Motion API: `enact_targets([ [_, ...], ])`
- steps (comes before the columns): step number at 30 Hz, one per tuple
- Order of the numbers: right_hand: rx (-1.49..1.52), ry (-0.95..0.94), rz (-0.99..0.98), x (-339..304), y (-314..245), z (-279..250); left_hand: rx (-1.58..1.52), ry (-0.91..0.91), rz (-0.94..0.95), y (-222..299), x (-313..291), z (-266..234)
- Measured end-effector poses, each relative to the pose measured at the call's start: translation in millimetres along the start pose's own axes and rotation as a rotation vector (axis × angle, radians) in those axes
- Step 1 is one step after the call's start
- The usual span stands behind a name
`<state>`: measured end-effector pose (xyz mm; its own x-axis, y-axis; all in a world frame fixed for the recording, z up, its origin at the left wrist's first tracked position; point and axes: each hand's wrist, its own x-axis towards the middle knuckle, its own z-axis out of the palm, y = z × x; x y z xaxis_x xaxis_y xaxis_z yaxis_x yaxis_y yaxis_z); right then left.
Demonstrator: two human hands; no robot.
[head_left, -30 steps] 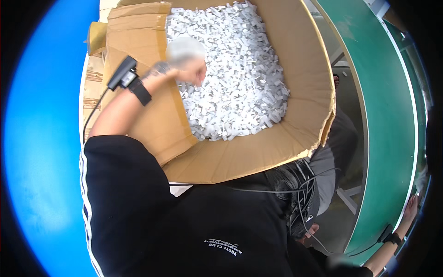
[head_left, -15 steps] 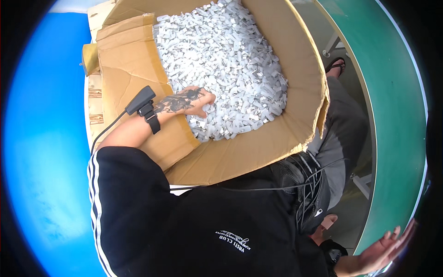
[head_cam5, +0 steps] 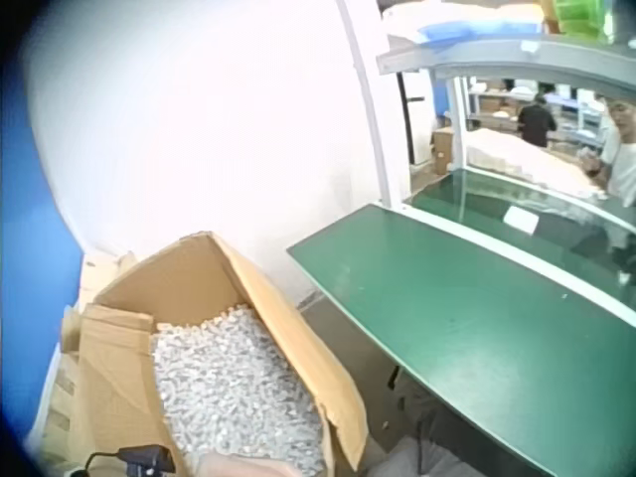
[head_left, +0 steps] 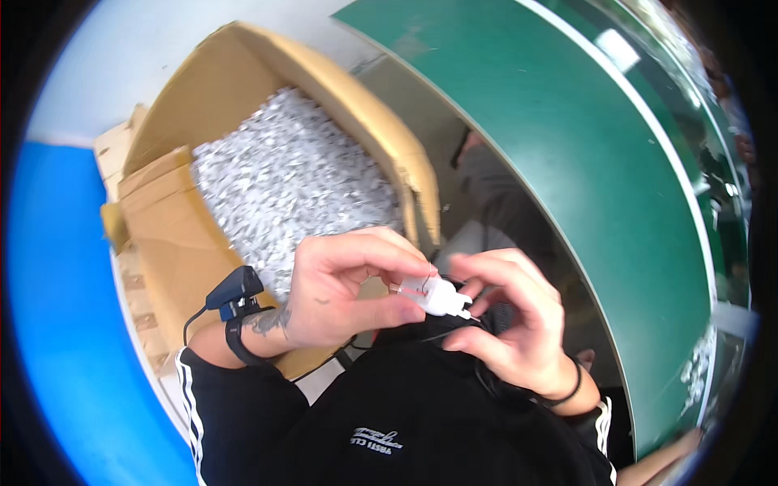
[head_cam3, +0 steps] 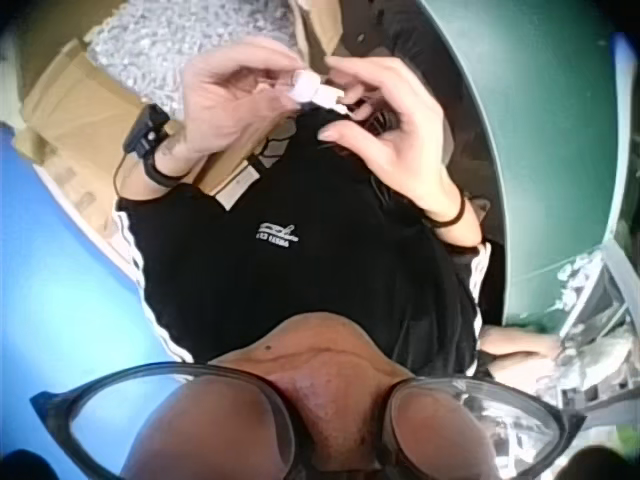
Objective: Manually assembling small white plastic components by snapping them together at a factory workbench.
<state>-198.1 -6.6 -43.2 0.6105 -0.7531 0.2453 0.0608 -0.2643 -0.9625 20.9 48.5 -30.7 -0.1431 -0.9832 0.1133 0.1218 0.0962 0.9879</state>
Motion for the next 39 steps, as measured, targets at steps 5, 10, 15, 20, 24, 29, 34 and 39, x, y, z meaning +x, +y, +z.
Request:
enact_targets([
  [5, -0.088, 0.209, -0.166, -15, -2, -6, 0.066, -0.096, 0.048, 3, 21, 29],
  [10, -0.161, 0.354, -0.227, -32, 14, -11, -0.160, -0.110, -0.086, -14, 30, 46],
  [15, -0.184, 0.365, -0.209, -37, 18, -13, -0.090, -0.219, -0.001, -25, 36, 37],
  [20, -0.197, 0.361, -0.227, -39, 22, -13, -0.074, -0.141, 0.075, -27, 36, 43],
  [24, -0.147, 0.395, -0.169, -45, 29, -9, 0.198, -0.046, 0.221, -28, 32, 45],
  [29, 0.009, 0.360, -0.150, -49, 38, -5, 0.247, -0.030, 0.280, -28, 31, 52],
  [34, 0.245, 0.439, -0.066, -61, 38, 0, 0.145, -0.060, 0.298, -34, 32, 60],
  [39, 0.359, 0.423, -0.002, -59, 32, 1, 0.191, -0.047, 0.328, -37, 29, 64],
])
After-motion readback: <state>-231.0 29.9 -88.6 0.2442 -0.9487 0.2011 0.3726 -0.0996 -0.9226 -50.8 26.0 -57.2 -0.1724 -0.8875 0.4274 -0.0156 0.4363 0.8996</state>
